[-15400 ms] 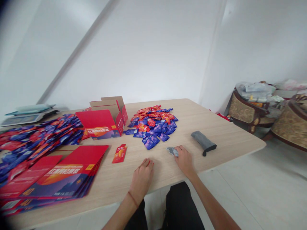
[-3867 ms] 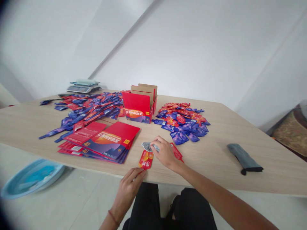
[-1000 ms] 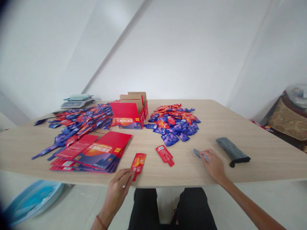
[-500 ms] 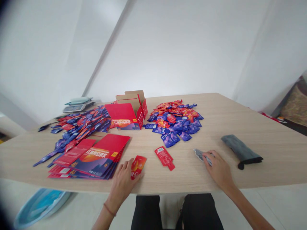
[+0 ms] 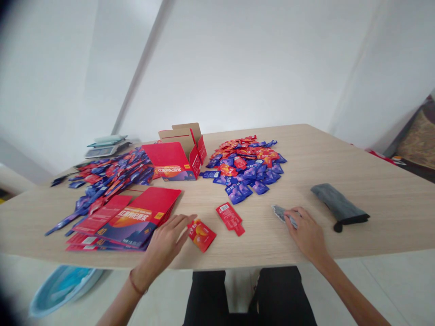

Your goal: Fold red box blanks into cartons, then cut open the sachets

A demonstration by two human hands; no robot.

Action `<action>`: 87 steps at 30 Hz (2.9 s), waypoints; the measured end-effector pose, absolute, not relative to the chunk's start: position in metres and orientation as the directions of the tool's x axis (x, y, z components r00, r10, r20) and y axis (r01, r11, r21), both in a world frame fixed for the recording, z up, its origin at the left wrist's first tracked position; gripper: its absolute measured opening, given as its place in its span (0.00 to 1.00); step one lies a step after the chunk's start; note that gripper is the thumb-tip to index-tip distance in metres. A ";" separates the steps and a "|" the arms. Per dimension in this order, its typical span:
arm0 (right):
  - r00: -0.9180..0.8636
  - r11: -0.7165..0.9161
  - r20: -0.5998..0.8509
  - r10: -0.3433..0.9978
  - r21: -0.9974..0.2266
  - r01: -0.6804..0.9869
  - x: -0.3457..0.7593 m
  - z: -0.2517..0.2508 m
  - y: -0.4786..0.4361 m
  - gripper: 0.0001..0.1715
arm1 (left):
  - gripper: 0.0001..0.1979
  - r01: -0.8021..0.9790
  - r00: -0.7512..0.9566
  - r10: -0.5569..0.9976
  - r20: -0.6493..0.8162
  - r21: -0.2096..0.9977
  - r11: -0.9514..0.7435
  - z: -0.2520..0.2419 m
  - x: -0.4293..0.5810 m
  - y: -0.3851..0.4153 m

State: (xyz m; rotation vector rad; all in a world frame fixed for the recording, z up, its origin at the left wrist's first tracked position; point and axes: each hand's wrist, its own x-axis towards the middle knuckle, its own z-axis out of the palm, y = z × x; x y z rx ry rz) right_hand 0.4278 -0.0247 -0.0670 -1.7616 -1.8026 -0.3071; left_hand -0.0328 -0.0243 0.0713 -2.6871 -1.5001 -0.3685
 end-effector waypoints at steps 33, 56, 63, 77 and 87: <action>0.035 0.052 0.519 0.854 -0.153 0.987 0.444 -0.075 -0.027 0.29 | 0.14 0.963 0.078 0.885 0.460 0.194 -0.186 -0.021 -0.078 -0.117; 0.054 0.025 0.552 0.832 -0.134 0.991 0.438 -0.073 -0.028 0.26 | 0.27 0.861 -0.112 0.984 0.140 0.509 0.025 -0.010 -0.053 -0.074; 0.072 0.019 0.506 0.859 -0.172 0.985 0.434 -0.067 -0.031 0.25 | 0.32 0.811 -0.108 0.968 0.226 0.583 -0.045 -0.035 -0.070 -0.077; 0.051 0.035 0.546 0.836 -0.147 0.989 0.435 -0.069 -0.029 0.27 | 0.24 0.897 -0.106 0.952 0.289 0.440 -0.034 -0.014 -0.058 -0.072; 0.048 0.060 0.562 0.826 -0.172 0.983 0.431 -0.069 -0.028 0.26 | 0.17 0.996 -0.082 0.963 0.257 0.000 0.085 0.001 -0.050 -0.042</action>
